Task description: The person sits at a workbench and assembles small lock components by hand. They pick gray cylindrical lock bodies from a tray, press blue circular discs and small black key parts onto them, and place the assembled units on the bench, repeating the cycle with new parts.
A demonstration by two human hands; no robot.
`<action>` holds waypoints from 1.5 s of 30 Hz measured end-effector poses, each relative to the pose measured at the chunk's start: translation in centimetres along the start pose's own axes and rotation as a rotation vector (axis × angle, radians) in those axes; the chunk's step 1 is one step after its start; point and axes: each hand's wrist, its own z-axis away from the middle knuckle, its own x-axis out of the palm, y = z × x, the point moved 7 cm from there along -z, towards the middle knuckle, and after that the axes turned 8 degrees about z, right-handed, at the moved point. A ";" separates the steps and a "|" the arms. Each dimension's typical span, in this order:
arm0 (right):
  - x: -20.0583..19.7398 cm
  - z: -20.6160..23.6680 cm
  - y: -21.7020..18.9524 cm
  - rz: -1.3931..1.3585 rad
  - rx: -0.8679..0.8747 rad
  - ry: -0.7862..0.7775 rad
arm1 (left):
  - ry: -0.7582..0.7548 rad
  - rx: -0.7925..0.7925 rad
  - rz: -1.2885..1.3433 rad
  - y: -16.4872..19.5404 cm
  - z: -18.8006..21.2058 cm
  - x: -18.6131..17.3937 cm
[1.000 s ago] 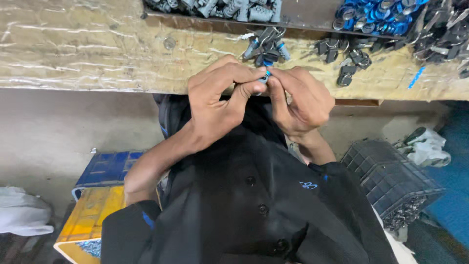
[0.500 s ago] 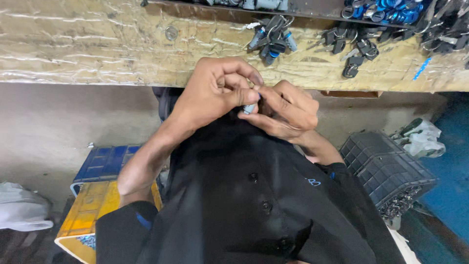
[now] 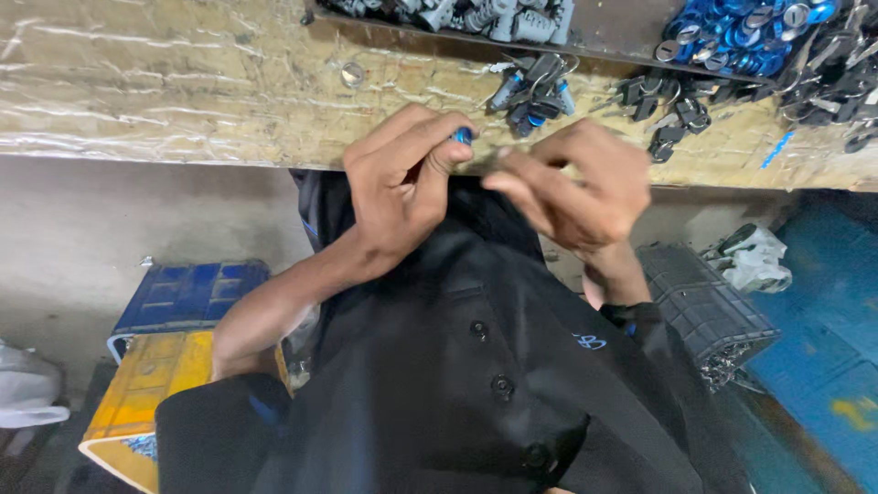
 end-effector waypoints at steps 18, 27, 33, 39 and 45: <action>-0.2 4.2 4.7 -0.480 0.560 0.336 | -0.228 0.076 0.126 -1.6 -3.2 1.1; -0.4 2.6 4.1 -0.125 0.433 0.095 | -0.382 0.100 0.129 -1.5 -4.4 1.6; -0.4 1.0 1.0 0.151 0.017 0.076 | -0.416 0.191 -0.152 0.4 -3.4 1.4; 2.1 3.3 3.9 -0.189 0.441 0.167 | -0.359 0.470 -0.433 1.5 -2.3 2.6; 3.6 4.0 4.7 -0.146 0.527 0.240 | -0.200 0.157 -0.392 -0.4 -2.3 4.7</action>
